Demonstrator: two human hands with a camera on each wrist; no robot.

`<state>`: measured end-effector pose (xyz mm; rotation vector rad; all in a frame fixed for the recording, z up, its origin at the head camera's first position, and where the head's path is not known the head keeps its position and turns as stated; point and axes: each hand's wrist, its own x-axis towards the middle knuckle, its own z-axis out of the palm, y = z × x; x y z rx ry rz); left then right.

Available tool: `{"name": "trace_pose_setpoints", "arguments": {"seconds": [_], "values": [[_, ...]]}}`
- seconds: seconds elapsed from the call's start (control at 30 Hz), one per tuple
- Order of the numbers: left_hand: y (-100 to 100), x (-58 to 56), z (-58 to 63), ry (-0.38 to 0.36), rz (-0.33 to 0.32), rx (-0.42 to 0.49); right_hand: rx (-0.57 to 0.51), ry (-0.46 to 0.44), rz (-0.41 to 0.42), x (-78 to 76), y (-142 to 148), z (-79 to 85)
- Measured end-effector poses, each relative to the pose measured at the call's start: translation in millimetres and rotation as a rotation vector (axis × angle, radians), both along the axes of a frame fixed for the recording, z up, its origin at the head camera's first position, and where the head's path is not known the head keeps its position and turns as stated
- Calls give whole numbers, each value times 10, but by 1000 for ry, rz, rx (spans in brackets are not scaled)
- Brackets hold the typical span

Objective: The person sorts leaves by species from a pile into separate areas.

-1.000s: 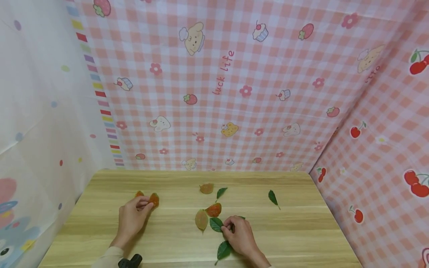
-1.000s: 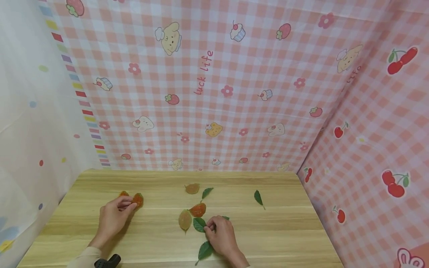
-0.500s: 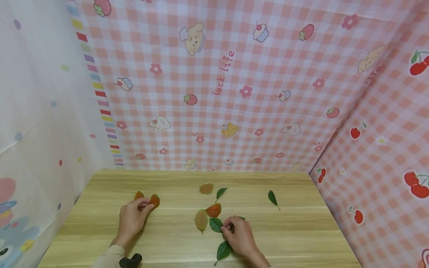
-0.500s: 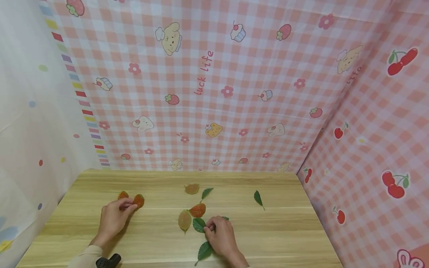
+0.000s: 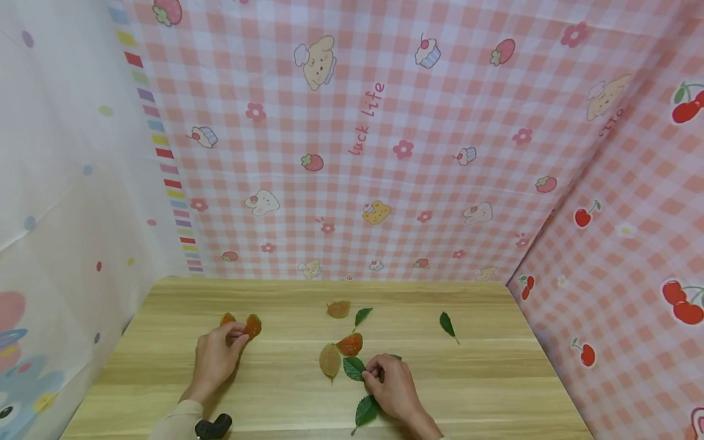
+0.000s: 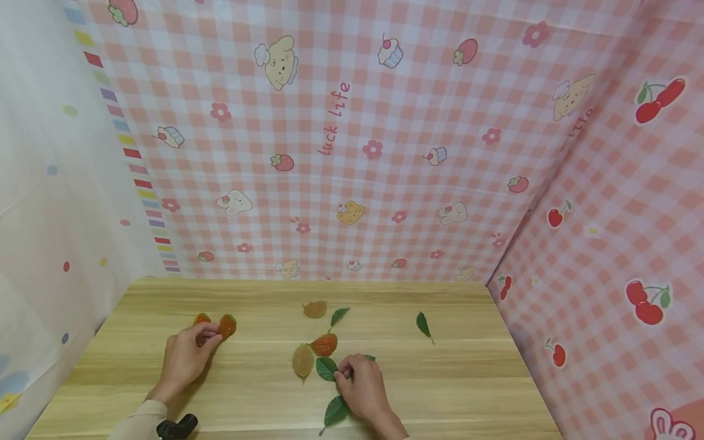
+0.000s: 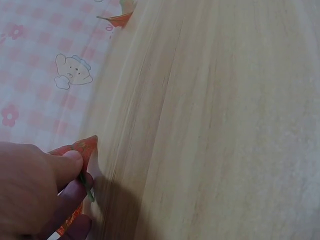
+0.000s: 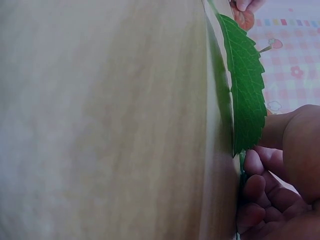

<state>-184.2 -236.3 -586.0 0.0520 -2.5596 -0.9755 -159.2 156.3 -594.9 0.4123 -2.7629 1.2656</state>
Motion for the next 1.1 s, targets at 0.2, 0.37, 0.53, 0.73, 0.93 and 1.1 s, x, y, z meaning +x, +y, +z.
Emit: {"name": "trace_pose_setpoints", "arguments": {"seconds": [0.2,0.37,0.53,0.73,0.93,1.1], "values": [[-10,-8,8,-9,12,-13,0,-3,0,-2,-3,7],[-24,-3,-4,-26,10,-10,3,0,-1,0,-9,12],[-33,5,-3,-38,3,-7,4,4,-4,1,-10,9],[-48,25,5,-48,10,0,9,8,-6,-3,-10,-5],[-61,25,-20,-19,12,-5,14,7,-12,-7,-10,-13],[-68,23,-33,4,6,-3,2,-16,-20,-14,-11,-5]]}}
